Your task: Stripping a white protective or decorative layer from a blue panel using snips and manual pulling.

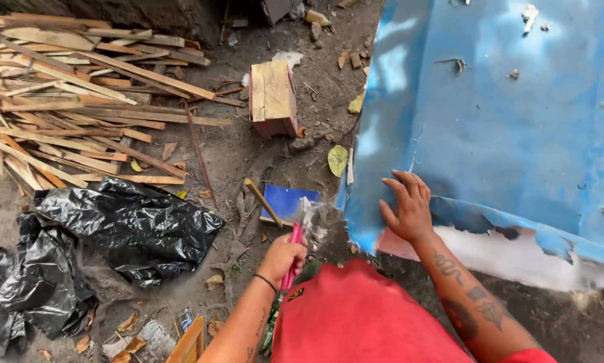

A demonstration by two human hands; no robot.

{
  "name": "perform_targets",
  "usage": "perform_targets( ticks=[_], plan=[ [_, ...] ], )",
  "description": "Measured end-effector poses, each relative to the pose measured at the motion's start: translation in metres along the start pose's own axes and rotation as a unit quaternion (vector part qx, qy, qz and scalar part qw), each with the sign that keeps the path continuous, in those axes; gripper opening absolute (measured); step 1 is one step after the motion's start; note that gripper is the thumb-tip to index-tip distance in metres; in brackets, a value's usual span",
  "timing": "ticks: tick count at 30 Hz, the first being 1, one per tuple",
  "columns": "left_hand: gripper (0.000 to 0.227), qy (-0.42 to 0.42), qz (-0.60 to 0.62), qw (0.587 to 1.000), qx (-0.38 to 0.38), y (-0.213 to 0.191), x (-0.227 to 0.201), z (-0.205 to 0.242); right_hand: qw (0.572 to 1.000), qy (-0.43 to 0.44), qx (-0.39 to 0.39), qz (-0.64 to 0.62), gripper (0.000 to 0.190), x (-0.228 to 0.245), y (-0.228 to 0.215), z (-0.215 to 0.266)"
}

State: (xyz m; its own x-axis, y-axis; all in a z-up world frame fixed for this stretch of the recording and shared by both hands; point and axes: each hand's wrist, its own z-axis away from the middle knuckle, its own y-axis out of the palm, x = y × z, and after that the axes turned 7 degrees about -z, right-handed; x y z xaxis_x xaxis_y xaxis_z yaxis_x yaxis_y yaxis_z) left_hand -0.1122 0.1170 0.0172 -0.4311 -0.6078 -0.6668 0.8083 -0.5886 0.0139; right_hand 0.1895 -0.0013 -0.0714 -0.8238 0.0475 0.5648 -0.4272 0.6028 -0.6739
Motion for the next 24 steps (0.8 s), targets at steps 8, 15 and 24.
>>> perform_targets(
  ticks=[8,15,24],
  plan=[
    [0.033,0.014,0.095,0.995,0.027,0.019,0.004,-0.032,0.917,-0.075,0.367,0.139,0.111,0.07,-0.031,-0.004],
    [0.05,0.067,-0.1,0.993,0.017,0.018,0.049,-0.065,0.966,-0.125,0.21,0.084,0.028,0.02,0.012,0.02],
    [0.029,-0.002,-0.123,0.988,0.089,0.051,0.09,-0.067,0.967,0.208,0.14,-0.051,0.019,-0.035,0.033,-0.048]
  ],
)
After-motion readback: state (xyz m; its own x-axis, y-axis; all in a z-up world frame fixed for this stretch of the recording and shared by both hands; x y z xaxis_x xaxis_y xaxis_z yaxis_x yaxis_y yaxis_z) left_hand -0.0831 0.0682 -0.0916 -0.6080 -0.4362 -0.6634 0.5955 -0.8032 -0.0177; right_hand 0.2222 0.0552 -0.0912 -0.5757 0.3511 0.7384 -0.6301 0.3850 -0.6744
